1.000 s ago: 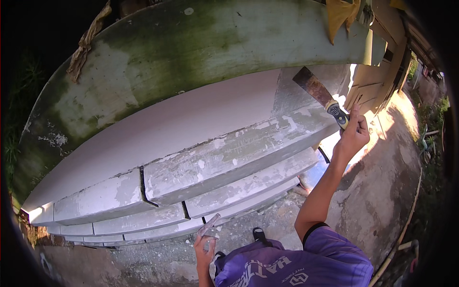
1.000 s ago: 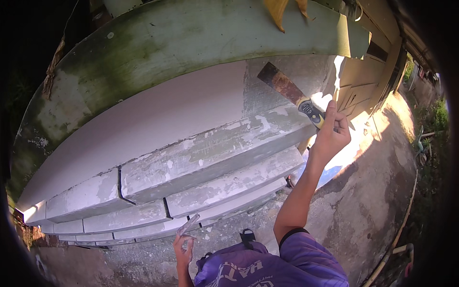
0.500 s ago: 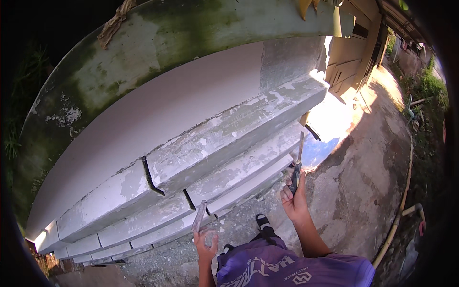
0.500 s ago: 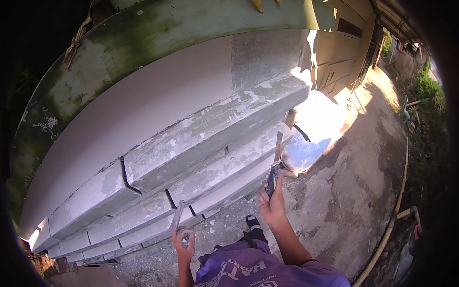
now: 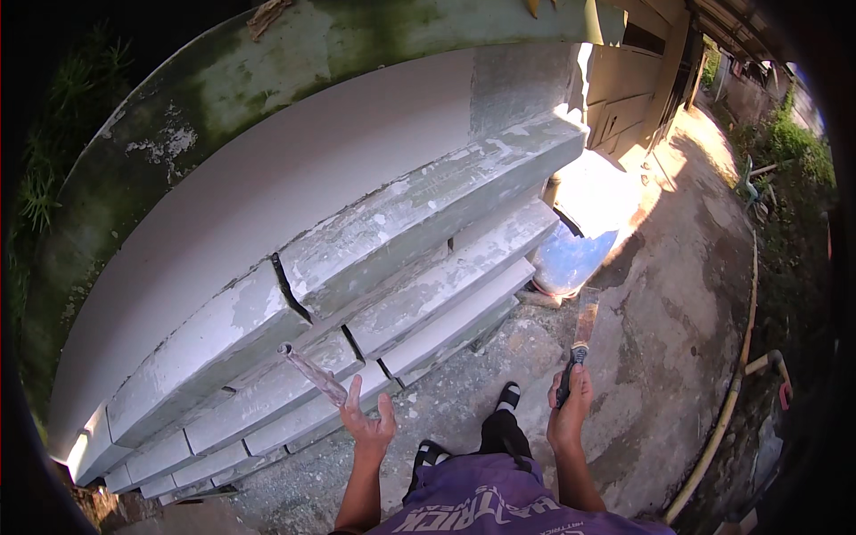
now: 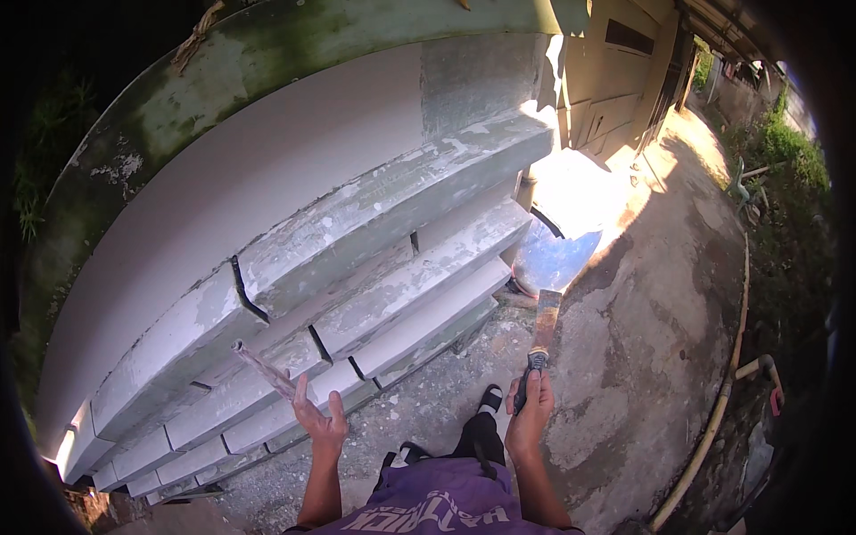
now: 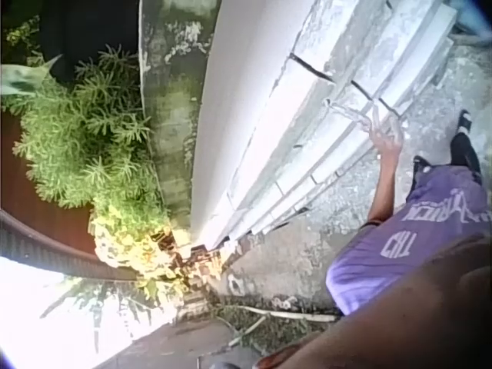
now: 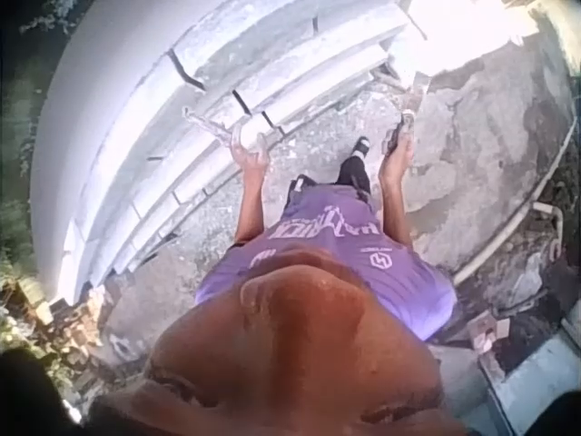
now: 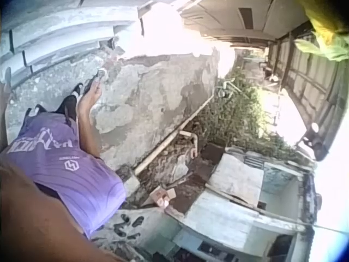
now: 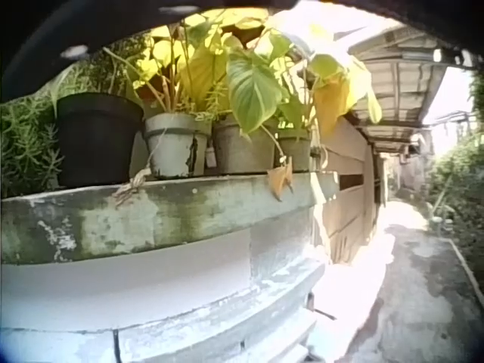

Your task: Applying putty or filler to a concrete wall using a putty knife and a hawk.

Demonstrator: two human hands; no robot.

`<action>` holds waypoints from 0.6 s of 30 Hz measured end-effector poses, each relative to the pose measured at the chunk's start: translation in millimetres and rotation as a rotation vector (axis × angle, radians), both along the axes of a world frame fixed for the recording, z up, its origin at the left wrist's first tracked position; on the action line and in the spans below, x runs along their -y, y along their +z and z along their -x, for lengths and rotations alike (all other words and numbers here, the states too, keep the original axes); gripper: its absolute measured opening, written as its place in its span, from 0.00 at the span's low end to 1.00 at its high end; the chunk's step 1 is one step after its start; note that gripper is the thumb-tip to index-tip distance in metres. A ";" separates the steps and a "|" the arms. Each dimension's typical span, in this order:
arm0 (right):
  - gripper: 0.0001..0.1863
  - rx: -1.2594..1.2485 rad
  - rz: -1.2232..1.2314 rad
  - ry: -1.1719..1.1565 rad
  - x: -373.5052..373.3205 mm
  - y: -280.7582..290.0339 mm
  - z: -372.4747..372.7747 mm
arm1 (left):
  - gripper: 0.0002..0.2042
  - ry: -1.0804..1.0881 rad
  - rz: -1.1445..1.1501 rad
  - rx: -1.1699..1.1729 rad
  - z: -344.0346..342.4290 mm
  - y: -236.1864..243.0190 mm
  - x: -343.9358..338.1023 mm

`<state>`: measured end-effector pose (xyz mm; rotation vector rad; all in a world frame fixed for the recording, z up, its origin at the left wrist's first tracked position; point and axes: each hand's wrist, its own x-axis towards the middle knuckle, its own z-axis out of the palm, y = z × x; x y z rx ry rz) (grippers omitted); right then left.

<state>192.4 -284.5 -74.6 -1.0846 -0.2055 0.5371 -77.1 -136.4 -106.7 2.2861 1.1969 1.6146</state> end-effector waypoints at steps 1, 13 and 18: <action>0.13 0.009 0.031 -0.029 4.9 -0.1 0.6 | 0.32 -0.098 0.061 -0.005 3.0 -11.2 -1.6; 0.13 0.012 0.041 0.094 11.1 -1.6 -80.1 | 0.52 -0.288 0.595 0.151 -53.8 41.3 61.3; 0.13 0.265 0.067 0.170 28.9 1.2 -139.3 | 0.40 -0.147 0.297 -0.043 -112.2 86.6 44.6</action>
